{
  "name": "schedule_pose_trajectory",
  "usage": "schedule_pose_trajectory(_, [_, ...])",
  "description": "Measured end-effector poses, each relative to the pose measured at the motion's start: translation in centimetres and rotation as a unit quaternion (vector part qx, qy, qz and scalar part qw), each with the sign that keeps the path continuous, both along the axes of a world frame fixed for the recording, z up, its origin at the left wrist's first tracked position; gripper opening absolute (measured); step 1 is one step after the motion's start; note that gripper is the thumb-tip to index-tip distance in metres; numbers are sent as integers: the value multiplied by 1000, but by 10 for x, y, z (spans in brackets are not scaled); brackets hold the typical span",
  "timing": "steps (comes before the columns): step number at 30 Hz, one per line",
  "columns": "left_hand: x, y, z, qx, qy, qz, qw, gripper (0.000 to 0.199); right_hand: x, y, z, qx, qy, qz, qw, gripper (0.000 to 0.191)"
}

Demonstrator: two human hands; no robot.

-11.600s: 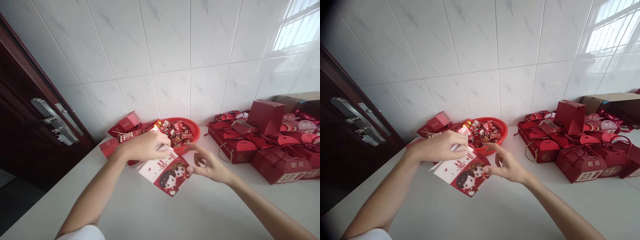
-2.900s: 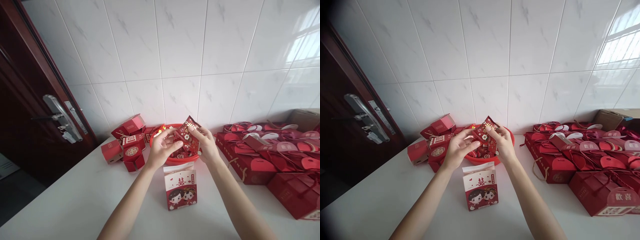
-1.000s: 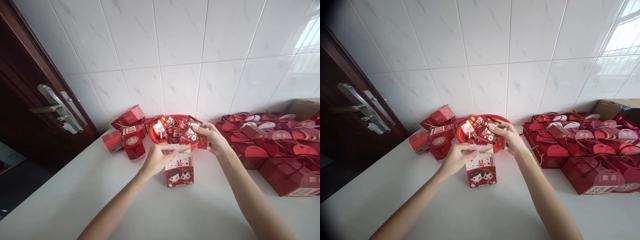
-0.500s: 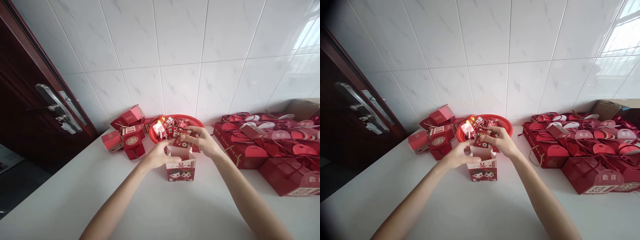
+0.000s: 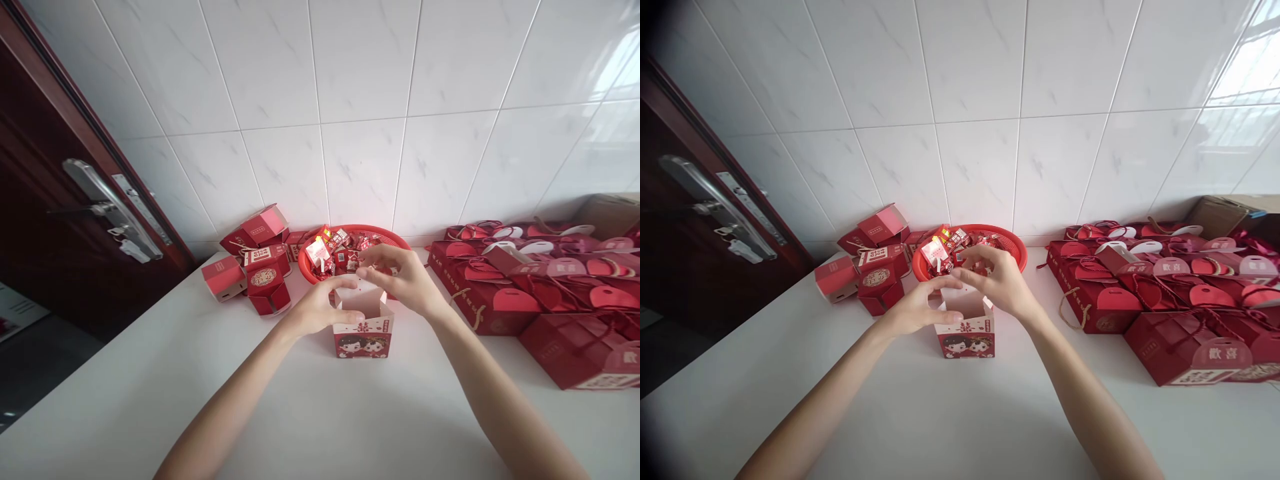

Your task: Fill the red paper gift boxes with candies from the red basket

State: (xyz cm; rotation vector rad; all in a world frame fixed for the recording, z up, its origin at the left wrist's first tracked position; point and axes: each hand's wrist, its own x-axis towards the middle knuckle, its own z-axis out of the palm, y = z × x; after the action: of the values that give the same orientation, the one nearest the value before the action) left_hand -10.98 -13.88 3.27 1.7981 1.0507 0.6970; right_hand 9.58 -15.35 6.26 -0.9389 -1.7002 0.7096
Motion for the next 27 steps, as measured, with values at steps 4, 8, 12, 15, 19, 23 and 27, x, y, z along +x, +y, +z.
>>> schedule_pose_trajectory(4, [-2, 2, -4, -18, 20, 23, 999, 66, -15, -4, 0, -24, 134, -2, 991, 43])
schedule_pose_trajectory(8, [-1, 3, -4, -12, 7, 4, 1000, 61, -30, 3, -15, -14, 129, 8, 991, 50])
schedule_pose_trajectory(12, [0, 2, -2, -8, 0, -9, 1000, 59, -33, 7, -22, -11, 81, 41, 996, 49])
schedule_pose_trajectory(15, [-1, 2, -4, -5, 4, 8, 1000, 61, -21, 5, -12, 10, 96, 3, 995, 46])
schedule_pose_trajectory(19, [-1, 3, -9, 13, -4, 15, 1000, 55, 5, 3, 5, 38, 111, -69, 991, 42])
schedule_pose_trajectory(23, [3, 4, -11, 70, -12, 23, 997, 38, 29, 5, 1, 14, 60, -58, 996, 43])
schedule_pose_trajectory(27, [6, 5, -13, 143, -18, 11, 989, 29, 44, 4, -27, -19, -21, 19, 999, 51])
